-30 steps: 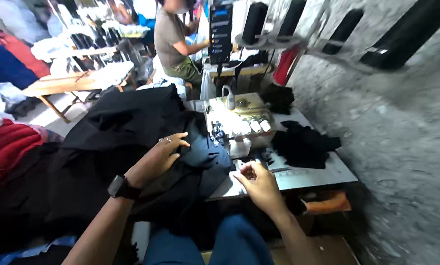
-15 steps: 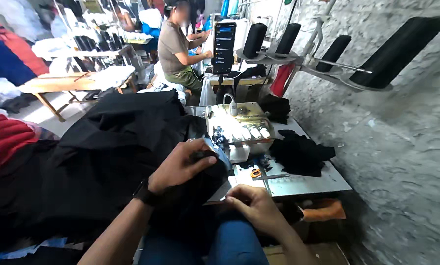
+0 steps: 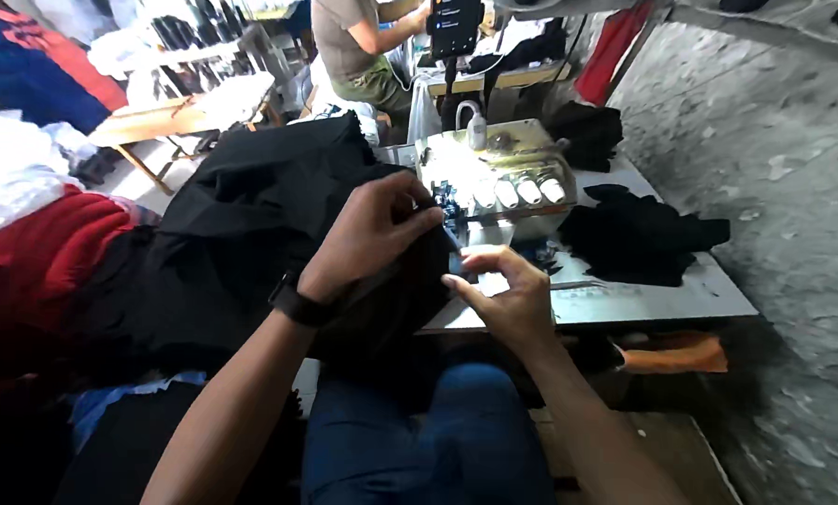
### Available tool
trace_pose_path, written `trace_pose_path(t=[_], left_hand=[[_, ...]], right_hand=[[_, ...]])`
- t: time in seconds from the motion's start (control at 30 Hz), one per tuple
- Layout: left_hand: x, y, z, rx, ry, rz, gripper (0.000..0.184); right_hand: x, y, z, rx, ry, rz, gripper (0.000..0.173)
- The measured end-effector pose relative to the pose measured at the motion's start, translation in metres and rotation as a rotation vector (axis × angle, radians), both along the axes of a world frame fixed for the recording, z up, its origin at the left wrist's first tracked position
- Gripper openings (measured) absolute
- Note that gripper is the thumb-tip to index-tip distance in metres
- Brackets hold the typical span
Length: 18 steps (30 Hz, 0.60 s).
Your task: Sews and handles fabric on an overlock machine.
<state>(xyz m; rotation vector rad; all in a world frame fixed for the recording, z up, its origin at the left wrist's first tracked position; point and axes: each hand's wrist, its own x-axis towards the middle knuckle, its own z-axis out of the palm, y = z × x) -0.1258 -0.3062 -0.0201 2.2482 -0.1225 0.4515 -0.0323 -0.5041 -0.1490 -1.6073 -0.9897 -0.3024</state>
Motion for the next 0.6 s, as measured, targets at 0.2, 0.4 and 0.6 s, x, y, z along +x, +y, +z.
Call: trace_pose_path(t=[0.2,0.4,0.6], left_hand=[[-0.011,-0.030,0.038,0.051,-0.096,0.125,0.024],[-0.013,-0.033,0.035,-0.014,-0.136,0.122,0.028],[-0.025,-0.039,0.032,-0.054,-0.080,0.112,0.029]], right_hand=[[-0.001,0.048,0.021,0.042,-0.085,-0.028,0.041],[-0.004,0.044,0.063,0.206,-0.200,0.269,0.029],[0.007,0.048,0.042,0.199,-0.150,0.231,0.028]])
